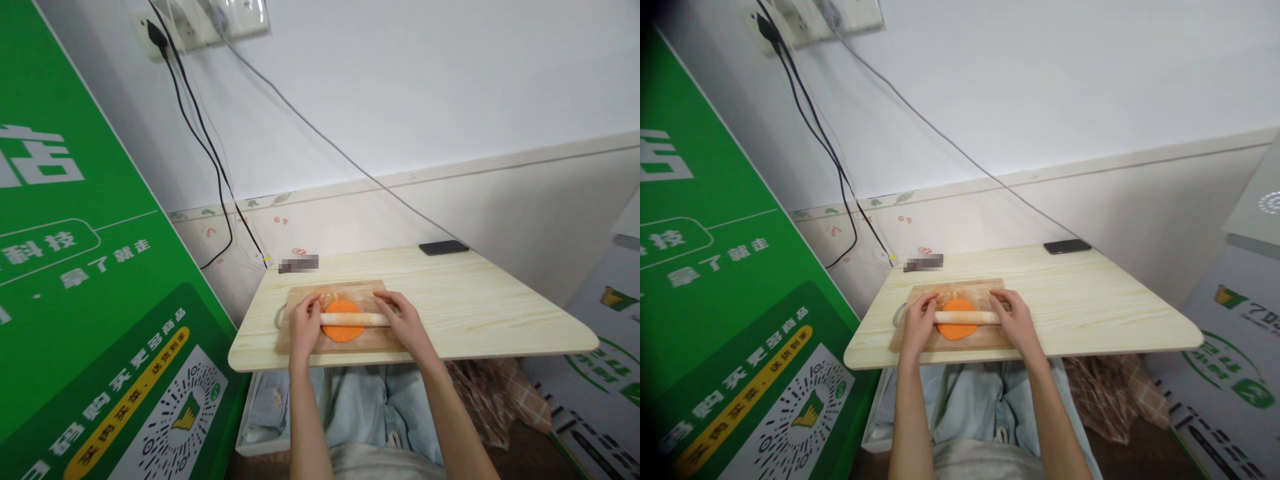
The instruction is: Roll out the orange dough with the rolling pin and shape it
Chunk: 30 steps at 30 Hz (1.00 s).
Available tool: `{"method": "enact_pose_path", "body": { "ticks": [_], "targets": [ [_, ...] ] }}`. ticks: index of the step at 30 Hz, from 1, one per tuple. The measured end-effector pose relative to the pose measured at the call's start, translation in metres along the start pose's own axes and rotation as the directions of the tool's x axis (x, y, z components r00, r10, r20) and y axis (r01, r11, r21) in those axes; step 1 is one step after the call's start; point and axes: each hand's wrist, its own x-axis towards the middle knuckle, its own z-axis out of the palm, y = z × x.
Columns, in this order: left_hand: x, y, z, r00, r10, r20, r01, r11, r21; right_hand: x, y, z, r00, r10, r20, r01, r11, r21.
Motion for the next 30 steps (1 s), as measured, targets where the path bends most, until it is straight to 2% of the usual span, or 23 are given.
{"method": "enact_pose_path", "body": {
  "ticks": [16, 26, 30],
  "targets": [
    [-0.0011, 0.0028, -0.0032, 1.000, 0.019, 0.004, -0.019, 0.997, -0.069, -0.0011, -0.0047, -0.0003, 1.000, 0.009, -0.003, -0.009, 1.000, -0.018],
    [0.0004, -0.0014, -0.0002, 0.999, 0.016, -0.038, -0.017, 1.000, -0.015, -0.0001, -0.0022, 0.0004, 1.000, 0.006, -0.002, -0.006, 1.000, -0.013],
    [0.0004, -0.0023, -0.0003, 0.999, 0.022, -0.032, -0.022, 1.000, 0.003, -0.0018, -0.0070, -0.0007, 0.999, 0.008, 0.035, -0.009, 1.000, 0.017]
  ]
}}
